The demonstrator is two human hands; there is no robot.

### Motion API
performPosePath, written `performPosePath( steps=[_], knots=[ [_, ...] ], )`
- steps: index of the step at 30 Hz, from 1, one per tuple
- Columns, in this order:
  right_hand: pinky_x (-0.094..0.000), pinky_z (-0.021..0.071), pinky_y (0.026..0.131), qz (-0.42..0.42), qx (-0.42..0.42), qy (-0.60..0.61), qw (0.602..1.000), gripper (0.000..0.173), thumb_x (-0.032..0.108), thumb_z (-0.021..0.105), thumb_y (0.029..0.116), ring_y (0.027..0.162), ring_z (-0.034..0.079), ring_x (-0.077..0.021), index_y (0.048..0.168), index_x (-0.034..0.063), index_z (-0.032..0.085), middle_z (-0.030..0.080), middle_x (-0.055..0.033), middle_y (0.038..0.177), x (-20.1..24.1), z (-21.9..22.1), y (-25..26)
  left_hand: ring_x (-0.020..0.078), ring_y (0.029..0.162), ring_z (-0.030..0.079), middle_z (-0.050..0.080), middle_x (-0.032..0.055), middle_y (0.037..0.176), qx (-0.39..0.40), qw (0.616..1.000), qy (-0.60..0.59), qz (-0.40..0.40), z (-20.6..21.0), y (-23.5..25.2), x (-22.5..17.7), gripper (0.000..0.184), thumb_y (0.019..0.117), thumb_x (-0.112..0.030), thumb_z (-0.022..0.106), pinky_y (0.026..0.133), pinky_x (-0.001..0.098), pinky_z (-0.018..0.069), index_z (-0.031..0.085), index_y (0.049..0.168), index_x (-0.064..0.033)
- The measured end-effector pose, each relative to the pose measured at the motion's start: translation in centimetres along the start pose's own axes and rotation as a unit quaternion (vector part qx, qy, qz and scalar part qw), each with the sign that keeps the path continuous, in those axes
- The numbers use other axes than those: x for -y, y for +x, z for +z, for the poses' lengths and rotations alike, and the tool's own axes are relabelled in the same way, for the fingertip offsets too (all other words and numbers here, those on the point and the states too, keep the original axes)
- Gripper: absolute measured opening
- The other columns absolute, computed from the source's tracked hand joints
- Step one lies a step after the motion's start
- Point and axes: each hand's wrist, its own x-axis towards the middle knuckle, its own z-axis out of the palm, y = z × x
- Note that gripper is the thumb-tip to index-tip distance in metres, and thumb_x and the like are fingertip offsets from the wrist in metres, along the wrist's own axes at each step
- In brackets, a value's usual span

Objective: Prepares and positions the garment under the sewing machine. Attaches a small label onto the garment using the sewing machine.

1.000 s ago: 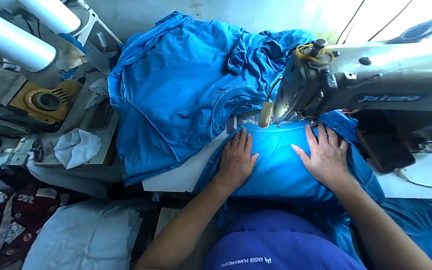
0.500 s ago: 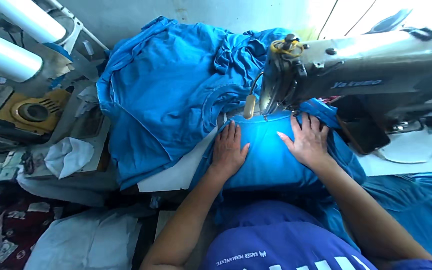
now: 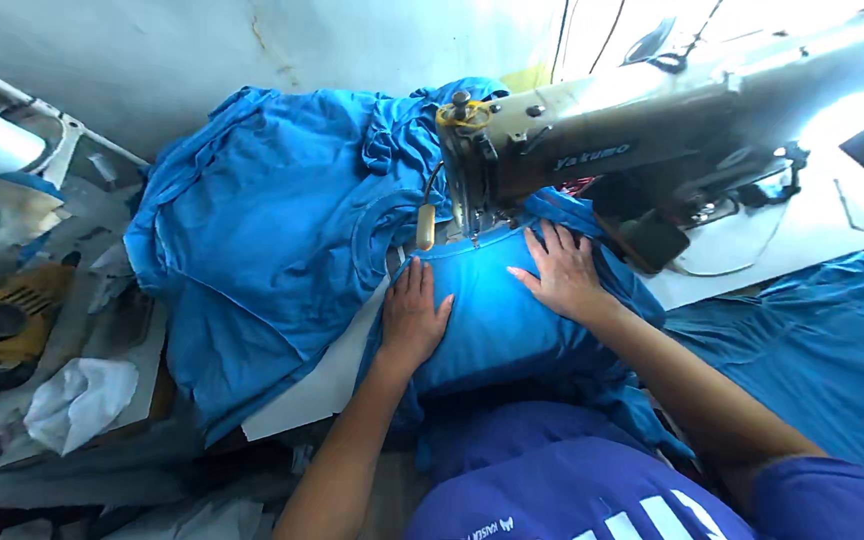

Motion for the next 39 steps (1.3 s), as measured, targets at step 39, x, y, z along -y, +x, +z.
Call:
performPosePath(
  steps=[39],
  knots=[
    [-0.0684,0.0465,0.096,-0.002,-0.244,0.068,0.967,0.032,0.02,0.059,0.1026,0.114,0.062,-0.0546,0.112,-0.0092,0.07,0.067,-0.0352,0.116,-7.6,-4.4,6.8,0.046,0.142,0.044,0.045,0.0296,0.154,-0.007,0.999,-0.045,0.022,-1.3,0.0,0.4,0.049,0.1044,-0.027,0.058,0.11,0.0625,0.0378,0.056,0.142,0.0044]
  ],
)
